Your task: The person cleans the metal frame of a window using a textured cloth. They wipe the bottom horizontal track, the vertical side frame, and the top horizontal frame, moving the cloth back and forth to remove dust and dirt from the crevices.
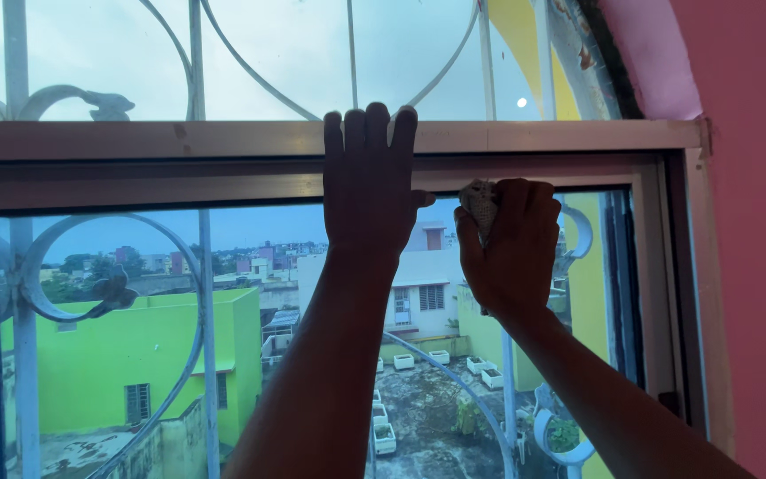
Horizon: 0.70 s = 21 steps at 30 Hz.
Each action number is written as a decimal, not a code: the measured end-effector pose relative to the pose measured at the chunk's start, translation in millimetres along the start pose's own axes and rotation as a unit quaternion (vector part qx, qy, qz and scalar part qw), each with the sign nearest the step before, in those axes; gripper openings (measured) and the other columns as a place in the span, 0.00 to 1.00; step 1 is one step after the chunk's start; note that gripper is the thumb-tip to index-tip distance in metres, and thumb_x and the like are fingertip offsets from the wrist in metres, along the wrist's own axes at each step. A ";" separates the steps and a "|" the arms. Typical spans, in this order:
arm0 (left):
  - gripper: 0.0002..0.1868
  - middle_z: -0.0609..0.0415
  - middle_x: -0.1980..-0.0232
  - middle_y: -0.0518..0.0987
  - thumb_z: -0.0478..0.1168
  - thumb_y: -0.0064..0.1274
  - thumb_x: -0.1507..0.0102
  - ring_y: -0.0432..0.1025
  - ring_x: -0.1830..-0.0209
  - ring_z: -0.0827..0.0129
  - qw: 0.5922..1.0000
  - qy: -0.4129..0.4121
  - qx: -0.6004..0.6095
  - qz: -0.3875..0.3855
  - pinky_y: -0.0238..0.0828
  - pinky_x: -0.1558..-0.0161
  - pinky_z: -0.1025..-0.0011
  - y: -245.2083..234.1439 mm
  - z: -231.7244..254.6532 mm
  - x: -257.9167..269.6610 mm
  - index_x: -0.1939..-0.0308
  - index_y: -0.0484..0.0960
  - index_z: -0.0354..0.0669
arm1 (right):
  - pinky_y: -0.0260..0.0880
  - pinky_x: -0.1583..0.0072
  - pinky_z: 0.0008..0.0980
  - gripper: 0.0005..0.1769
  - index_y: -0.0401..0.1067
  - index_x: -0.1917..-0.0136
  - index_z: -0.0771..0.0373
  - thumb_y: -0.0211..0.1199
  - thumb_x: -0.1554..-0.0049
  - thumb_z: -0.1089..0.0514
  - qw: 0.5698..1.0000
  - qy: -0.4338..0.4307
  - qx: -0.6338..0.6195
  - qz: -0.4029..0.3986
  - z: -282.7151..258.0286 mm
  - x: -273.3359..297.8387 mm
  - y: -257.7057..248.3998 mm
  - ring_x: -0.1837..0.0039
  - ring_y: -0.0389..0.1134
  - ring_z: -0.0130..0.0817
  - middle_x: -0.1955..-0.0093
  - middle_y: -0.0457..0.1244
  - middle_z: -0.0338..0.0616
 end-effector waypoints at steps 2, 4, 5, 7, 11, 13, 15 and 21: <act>0.54 0.45 0.45 0.71 0.58 0.77 0.61 0.66 0.40 0.50 1.000 0.002 0.006 0.000 0.55 0.28 0.45 -1.1 -0.9 0.9 0.38 0.72 0.37 | 0.60 0.47 0.53 0.26 0.61 0.41 0.65 0.67 0.43 0.48 1.000 -0.017 -0.002 -0.004 -2.8 -0.3 -1.1 0.44 0.57 0.52 0.44 0.52 0.58; 0.53 0.44 0.46 0.71 0.57 0.78 0.61 0.66 0.40 0.49 1.000 0.008 0.008 -0.003 0.55 0.29 0.46 -3.1 -1.9 -0.4 0.39 0.72 0.37 | 0.60 0.47 0.53 0.26 0.62 0.40 0.66 0.66 0.44 0.49 1.000 -0.025 0.001 -0.013 -4.4 0.5 -2.7 0.45 0.57 0.52 0.44 0.52 0.59; 0.52 0.44 0.46 0.71 0.57 0.78 0.60 0.66 0.40 0.50 1.000 0.007 0.013 -0.006 0.55 0.29 0.46 -3.9 -2.0 -1.7 0.40 0.72 0.37 | 0.60 0.47 0.53 0.26 0.62 0.40 0.66 0.66 0.44 0.50 0.999 -0.031 0.003 -0.015 -4.2 -0.5 -3.5 0.45 0.57 0.52 0.43 0.52 0.59; 0.50 0.45 0.47 0.71 0.56 0.78 0.59 0.66 0.41 0.51 1.000 0.005 0.025 -0.014 0.55 0.29 0.46 -6.1 -1.6 -1.2 0.40 0.72 0.37 | 0.60 0.47 0.53 0.26 0.63 0.39 0.66 0.66 0.44 0.50 0.999 -0.041 0.002 -0.002 -5.6 1.2 -4.3 0.44 0.58 0.52 0.43 0.53 0.58; 0.46 0.46 0.47 0.71 0.54 0.77 0.56 0.67 0.41 0.52 0.999 0.005 0.038 0.004 0.55 0.29 0.48 -8.6 -2.6 0.0 0.42 0.73 0.38 | 0.60 0.46 0.53 0.26 0.63 0.38 0.66 0.65 0.43 0.50 0.999 -0.047 0.006 -0.006 -6.0 3.5 -6.4 0.44 0.58 0.53 0.42 0.53 0.58; 0.41 0.47 0.47 0.71 0.50 0.77 0.53 0.68 0.42 0.53 0.999 0.000 0.053 -0.009 0.56 0.29 0.50 -7.8 -4.4 -0.7 0.43 0.73 0.40 | 0.60 0.45 0.54 0.26 0.63 0.38 0.67 0.65 0.43 0.51 0.998 -0.056 0.011 0.001 -5.7 4.2 -6.7 0.43 0.58 0.53 0.43 0.53 0.58; 0.40 0.47 0.49 0.71 0.47 0.77 0.55 0.68 0.44 0.53 0.999 0.005 0.052 0.001 0.57 0.31 0.50 -6.6 -6.2 -3.5 0.44 0.74 0.39 | 0.60 0.45 0.54 0.25 0.63 0.38 0.67 0.65 0.42 0.51 0.998 -0.060 0.011 0.005 -5.5 5.3 -6.9 0.43 0.58 0.54 0.43 0.53 0.59; 0.37 0.47 0.48 0.71 0.39 0.75 0.55 0.69 0.46 0.56 0.997 0.006 0.080 0.021 0.62 0.33 0.55 -7.1 -9.1 -1.0 0.44 0.75 0.39 | 0.61 0.44 0.54 0.24 0.63 0.39 0.66 0.65 0.43 0.53 0.998 -0.061 0.003 0.012 -5.0 6.2 -6.3 0.43 0.58 0.53 0.44 0.54 0.58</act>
Point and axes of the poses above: each hand's wrist, its own x-axis away from the middle knuckle, its own y-axis out of the palm, z = x × y, the point moved 1 cm from there along -x, towards the middle knuckle
